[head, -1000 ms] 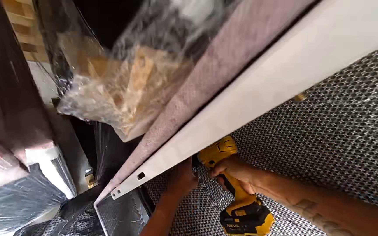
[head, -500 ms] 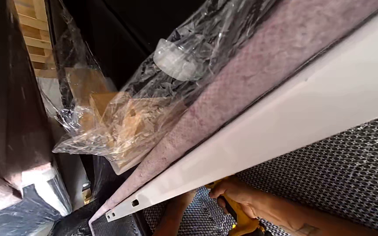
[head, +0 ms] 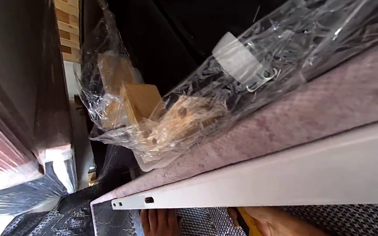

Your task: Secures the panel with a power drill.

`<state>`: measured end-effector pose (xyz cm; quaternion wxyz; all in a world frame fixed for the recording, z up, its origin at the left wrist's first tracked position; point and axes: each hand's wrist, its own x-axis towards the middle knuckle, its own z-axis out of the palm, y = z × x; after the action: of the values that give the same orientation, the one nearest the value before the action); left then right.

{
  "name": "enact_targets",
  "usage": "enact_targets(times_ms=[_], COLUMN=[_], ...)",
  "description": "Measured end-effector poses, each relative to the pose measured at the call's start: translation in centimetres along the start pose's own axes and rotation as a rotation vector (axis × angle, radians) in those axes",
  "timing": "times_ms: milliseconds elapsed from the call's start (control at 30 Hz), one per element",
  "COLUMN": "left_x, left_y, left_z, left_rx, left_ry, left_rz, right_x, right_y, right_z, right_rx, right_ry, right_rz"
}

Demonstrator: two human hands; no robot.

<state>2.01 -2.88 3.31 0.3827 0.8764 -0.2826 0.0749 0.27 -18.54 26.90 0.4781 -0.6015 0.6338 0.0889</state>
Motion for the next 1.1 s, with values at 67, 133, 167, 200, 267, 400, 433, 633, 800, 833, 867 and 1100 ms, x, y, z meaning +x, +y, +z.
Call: enact_targets(times_ms=[67, 133, 167, 200, 267, 400, 433, 633, 800, 833, 867, 1100], left_x=[0.1, 0.0, 0.1, 0.1, 0.0, 0.0, -0.1, 0.0, -0.1, -0.1, -0.2, -0.9], left_y=[0.0, 0.1, 0.2, 0.1, 0.0, -0.2, -0.2, -0.1, 0.0, -0.1, -0.2, -3.0], left_z=[0.1, 0.1, 0.1, 0.1, 0.2, 0.1, 0.1, 0.2, 0.2, 0.1, -0.1, -1.5], left_rx=[0.016, 0.015, 0.015, 0.019, 0.013, -0.009, -0.01, 0.013, -0.004, -0.023, -0.069, -0.861], left_ry=[0.012, 0.003, -0.001, 0.003, 0.013, 0.024, 0.027, 0.043, 0.026, 0.022, 0.025, -0.232], left_rz=[0.001, 0.0, 0.001, 0.003, 0.009, 0.013, 0.007, -0.011, 0.003, -0.01, -0.038, -0.872], right_x=[0.1, -0.2, -0.2, -0.2, -1.2, -2.5, -1.3, -3.8, -1.9, -1.7, -1.3, 3.1], right_y=[0.1, 0.2, 0.3, 0.3, -0.4, -1.1, 0.2, -2.1, -1.2, -1.2, -1.0, 1.7], right_z=[-0.5, -1.0, -1.2, -1.4, -0.9, 0.0, -1.9, -1.6, -2.8, -2.4, -2.1, 0.3], right_rx=[-0.004, 0.0, 0.009, 0.016, -0.001, -0.02, -0.011, -0.04, -0.038, -0.039, -0.04, -0.008], right_ry=[0.003, -0.005, -0.007, 0.002, 0.028, 0.078, 0.01, 0.074, 0.029, 0.03, 0.025, -0.026], right_rz=[-0.011, -0.026, -0.036, -0.045, -0.038, -0.021, -0.046, -0.046, -0.01, 0.002, 0.008, 0.04])
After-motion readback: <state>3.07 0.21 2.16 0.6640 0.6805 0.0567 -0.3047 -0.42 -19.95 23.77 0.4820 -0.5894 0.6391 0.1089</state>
